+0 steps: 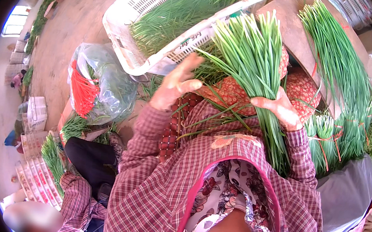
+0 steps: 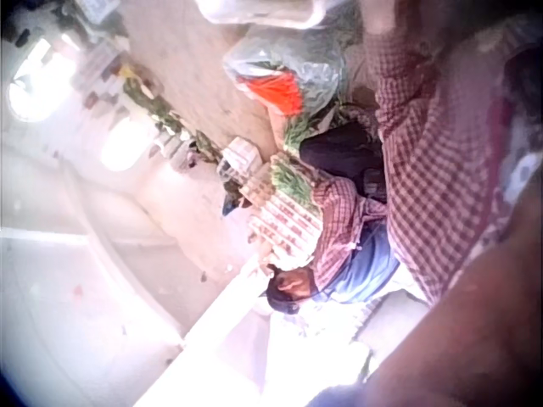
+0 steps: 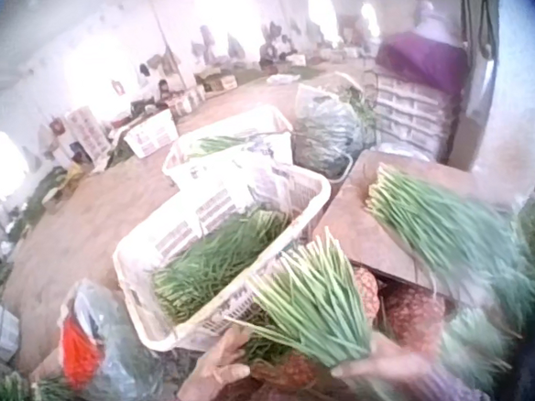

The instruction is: The person sorts through piles of green chives by hand, trims the root ends with a knife, and secures organized bunches using red plastic ties.

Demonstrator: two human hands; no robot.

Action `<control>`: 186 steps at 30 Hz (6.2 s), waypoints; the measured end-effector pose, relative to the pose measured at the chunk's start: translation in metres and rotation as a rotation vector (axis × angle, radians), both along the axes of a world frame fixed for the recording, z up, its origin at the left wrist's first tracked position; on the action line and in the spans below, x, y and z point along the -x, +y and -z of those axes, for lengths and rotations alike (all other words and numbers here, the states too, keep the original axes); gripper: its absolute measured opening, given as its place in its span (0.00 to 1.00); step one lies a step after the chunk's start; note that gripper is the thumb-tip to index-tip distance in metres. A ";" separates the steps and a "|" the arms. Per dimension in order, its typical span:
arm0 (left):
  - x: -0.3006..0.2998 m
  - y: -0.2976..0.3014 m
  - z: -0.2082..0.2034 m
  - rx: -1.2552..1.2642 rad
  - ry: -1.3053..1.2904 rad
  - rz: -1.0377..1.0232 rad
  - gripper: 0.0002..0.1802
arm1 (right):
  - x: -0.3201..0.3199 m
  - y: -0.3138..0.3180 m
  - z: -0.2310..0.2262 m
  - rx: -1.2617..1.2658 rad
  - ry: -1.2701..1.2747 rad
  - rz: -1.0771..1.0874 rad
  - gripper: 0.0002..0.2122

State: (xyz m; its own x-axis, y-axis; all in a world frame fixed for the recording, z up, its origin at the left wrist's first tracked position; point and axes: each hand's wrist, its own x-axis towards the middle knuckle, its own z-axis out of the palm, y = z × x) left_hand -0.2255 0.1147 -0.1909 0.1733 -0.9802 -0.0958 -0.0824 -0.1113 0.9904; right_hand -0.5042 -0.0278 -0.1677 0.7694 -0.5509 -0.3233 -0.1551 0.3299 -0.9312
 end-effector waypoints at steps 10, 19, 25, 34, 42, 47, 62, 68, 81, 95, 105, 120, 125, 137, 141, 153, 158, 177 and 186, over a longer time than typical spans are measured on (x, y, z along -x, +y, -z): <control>0.028 -0.070 0.004 0.493 0.733 0.020 0.57 | -0.059 0.039 0.017 0.776 0.141 -0.024 0.37; 0.000 -0.026 0.018 0.352 0.593 -0.175 0.60 | -0.043 0.019 0.025 0.452 -0.092 0.103 0.28; -0.036 0.039 0.080 0.215 0.653 -0.014 0.48 | -0.021 -0.005 0.022 0.052 -0.147 0.213 0.22; 0.027 -0.047 0.008 0.342 0.574 0.031 0.64 | -0.055 0.023 0.018 0.432 -0.058 0.022 0.34; 0.036 -0.078 0.016 0.278 1.027 -0.102 0.61 | -0.044 0.046 0.026 0.881 0.203 -0.091 0.51; 0.038 -0.081 0.041 0.568 1.118 0.130 0.58 | -0.019 0.009 -0.015 1.080 0.180 -0.271 0.42; 0.030 -0.082 0.039 0.369 0.992 0.072 0.45 | -0.132 -0.063 -0.089 0.724 -0.168 -0.032 0.14; 0.038 -0.088 0.038 0.475 1.048 0.103 0.49 | -0.059 -0.108 -0.178 0.930 -0.578 0.243 0.12; 0.042 -0.082 0.032 0.476 1.008 -0.005 0.60 | -0.065 -0.025 -0.051 0.949 0.112 -0.109 0.13; 0.038 -0.081 0.045 0.574 0.989 0.066 0.52 | -0.076 -0.039 -0.035 0.458 -0.209 -0.009 0.10; 0.036 -0.071 0.056 0.429 0.981 -0.151 0.52 | -0.076 -0.105 -0.139 0.878 -0.434 0.496 0.07; 0.043 -0.080 0.020 0.304 1.137 -0.094 0.41 | -0.083 -0.054 -0.025 0.271 -0.201 -0.328 0.46; 0.052 -0.086 0.002 0.261 0.705 -0.171 0.28 | -0.104 -0.046 -0.023 0.644 -0.064 -0.030 0.39; 0.060 -0.085 -0.011 0.261 0.897 -0.265 0.22 | -0.095 -0.044 -0.025 0.209 -0.266 0.257 0.09; 0.060 -0.084 -0.014 0.267 0.753 -0.267 0.21 | -0.099 -0.041 -0.029 0.279 -0.281 0.153 0.13; 0.064 -0.090 -0.012 0.305 0.899 -0.331 0.14 | -0.090 -0.045 -0.025 0.070 -0.278 0.307 0.09; 0.048 -0.086 0.011 0.327 1.101 -0.284 0.14 | -0.059 -0.074 -0.021 0.509 -0.139 0.531 0.13; 0.035 -0.083 0.024 0.189 1.064 -0.328 0.15 | -0.118 0.042 -0.026 1.292 0.074 -0.331 0.25; 0.024 -0.081 0.027 0.219 1.109 -0.350 0.14 | -0.104 0.047 -0.008 1.208 0.097 -0.261 0.13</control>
